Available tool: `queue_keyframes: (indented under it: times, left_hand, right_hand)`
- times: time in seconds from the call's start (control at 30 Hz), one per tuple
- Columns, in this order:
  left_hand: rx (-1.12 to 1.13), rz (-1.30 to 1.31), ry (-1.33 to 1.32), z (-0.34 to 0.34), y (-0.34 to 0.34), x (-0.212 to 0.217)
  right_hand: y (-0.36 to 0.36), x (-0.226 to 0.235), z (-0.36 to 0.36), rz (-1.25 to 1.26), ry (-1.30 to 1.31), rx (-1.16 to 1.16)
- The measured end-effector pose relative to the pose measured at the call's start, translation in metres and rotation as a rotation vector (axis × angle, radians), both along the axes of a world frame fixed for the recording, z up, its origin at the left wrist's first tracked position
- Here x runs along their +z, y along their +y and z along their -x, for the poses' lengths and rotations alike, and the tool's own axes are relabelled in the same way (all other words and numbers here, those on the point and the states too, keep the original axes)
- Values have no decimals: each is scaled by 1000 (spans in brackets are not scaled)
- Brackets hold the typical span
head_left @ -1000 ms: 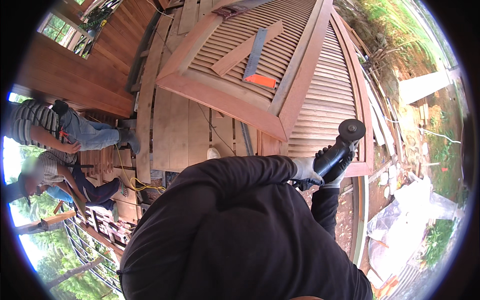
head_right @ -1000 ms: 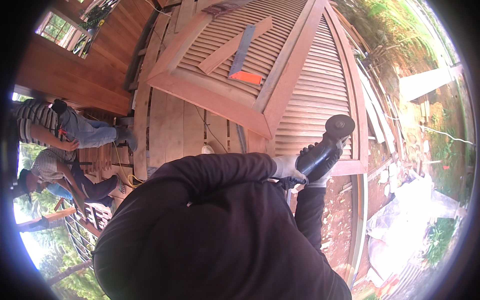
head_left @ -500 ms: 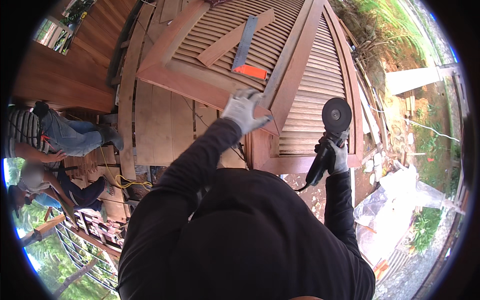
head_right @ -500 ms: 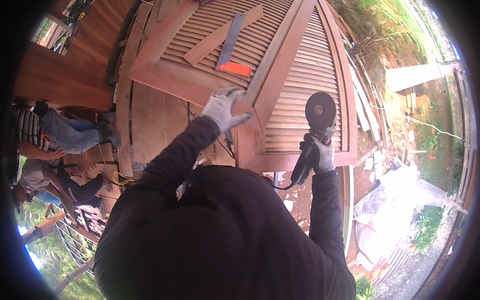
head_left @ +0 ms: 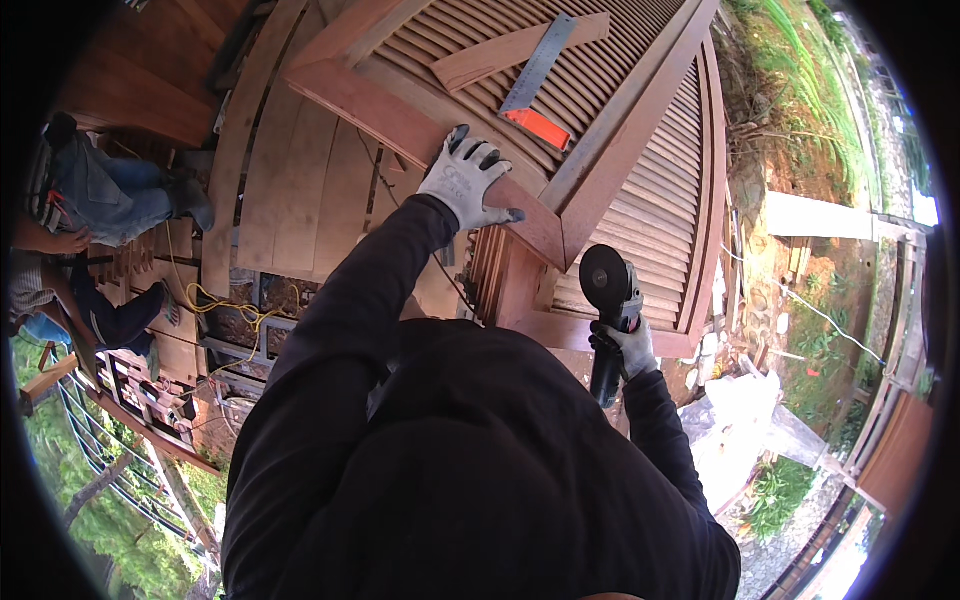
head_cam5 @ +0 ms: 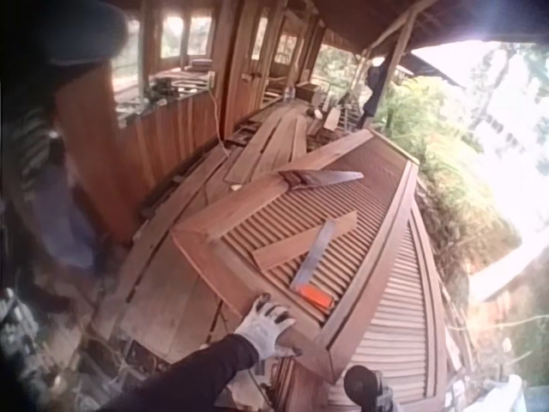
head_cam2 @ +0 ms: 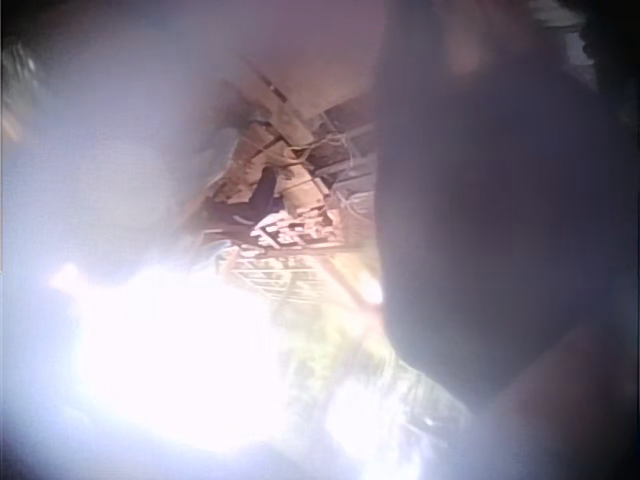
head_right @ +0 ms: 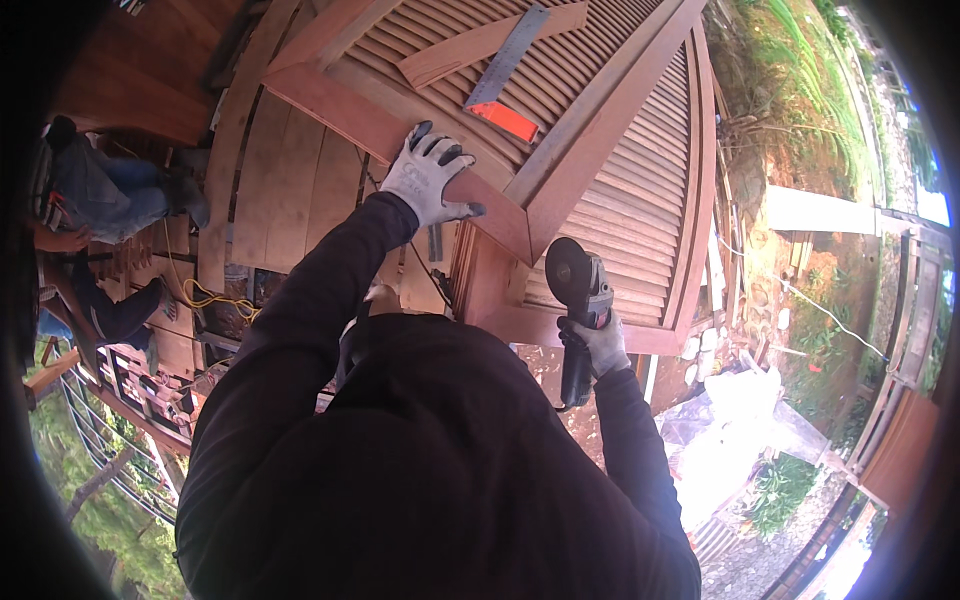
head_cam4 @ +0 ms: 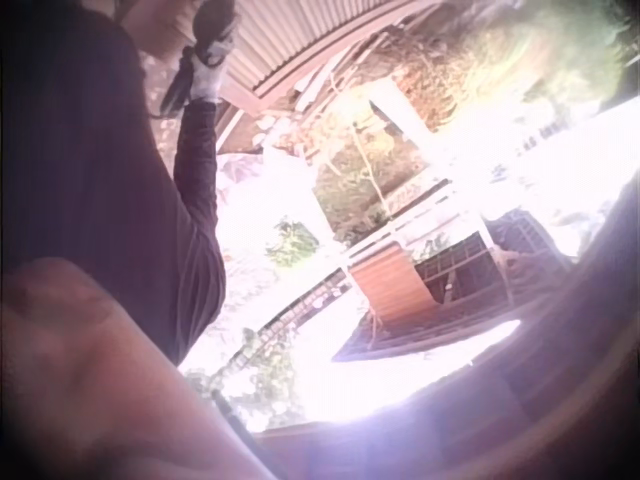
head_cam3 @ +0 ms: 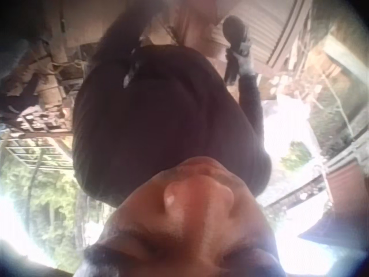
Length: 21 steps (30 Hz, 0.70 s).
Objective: The person assembles a wooden louvered panel by positioning and securing wooden slats and frame pieces. They use a hand saw to trim a slat and an angle grinder to smooth edges, then fit the pieces together on a workbench.
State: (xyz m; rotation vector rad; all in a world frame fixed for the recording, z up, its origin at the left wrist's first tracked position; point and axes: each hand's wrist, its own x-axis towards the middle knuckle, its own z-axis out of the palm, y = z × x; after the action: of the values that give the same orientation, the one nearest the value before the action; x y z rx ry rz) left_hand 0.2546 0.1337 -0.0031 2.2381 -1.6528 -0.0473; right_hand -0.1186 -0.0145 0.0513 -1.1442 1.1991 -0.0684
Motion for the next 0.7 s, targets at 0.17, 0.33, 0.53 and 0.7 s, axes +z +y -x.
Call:
queue_keyframes:
  times: [0.17, 0.33, 0.53, 0.7]
  left_hand:
    - [-91, -151, -35, -6, 5, 8]
    - [-100, -161, -18, -7, 4, 1]
    - [-100, -157, 3, -7, 6, 3]
    - [-117, -163, -15, -8, 6, 2]
  right_hand:
    - [-5, 2, -10, 25, 48, 56]
    - [-5, 26, -31, -27, -15, 31]
    - [-10, 39, -41, -30, -182, 18]
    - [-7, 55, -53, -22, -303, -171]
